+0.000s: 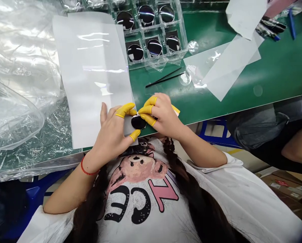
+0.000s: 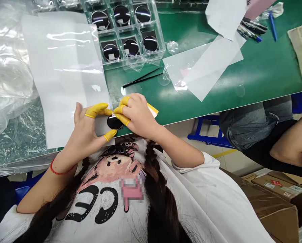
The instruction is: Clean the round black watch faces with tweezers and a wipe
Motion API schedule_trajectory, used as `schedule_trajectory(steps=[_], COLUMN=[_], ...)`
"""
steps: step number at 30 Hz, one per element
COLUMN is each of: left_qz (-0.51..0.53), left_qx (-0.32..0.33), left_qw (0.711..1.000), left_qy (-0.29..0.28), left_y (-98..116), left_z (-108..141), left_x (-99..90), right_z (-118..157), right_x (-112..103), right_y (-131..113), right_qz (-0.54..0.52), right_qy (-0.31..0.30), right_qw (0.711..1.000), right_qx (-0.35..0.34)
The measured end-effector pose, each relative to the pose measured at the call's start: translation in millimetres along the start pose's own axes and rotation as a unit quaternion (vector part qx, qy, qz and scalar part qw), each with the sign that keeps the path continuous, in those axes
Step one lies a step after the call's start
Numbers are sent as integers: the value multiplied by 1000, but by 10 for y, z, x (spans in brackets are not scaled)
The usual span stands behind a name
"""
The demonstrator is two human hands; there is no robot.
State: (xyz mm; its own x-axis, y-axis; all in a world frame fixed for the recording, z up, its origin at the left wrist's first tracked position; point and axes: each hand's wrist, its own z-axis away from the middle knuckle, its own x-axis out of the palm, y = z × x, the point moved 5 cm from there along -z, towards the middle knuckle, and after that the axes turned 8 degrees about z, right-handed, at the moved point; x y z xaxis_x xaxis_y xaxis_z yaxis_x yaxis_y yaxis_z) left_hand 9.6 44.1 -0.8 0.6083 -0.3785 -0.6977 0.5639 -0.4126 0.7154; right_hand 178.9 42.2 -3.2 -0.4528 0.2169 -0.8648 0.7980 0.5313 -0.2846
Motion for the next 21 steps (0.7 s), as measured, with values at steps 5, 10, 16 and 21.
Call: schedule_trajectory(steps=[5,10,16,21], left_qz=[-24,-15,-58,-75], left_qx=[11,33,17,-23], left_qw=[1000,999,998,996], left_qy=[5,-27,23,47], left_y=[42,-33,-68,84], left_z=[2,-90,-726,-1778], left_x=[15,-140,-815,-932], right_z=[182,205,326,633], right_x=[-113,-355,-1007,-1413], right_y=[41,387,879,1044], right_qz=[29,41,-158,-292], right_qy=[40,101,181,308], right_qw=[999,989,956,887], right_qx=[-3,102,166,180])
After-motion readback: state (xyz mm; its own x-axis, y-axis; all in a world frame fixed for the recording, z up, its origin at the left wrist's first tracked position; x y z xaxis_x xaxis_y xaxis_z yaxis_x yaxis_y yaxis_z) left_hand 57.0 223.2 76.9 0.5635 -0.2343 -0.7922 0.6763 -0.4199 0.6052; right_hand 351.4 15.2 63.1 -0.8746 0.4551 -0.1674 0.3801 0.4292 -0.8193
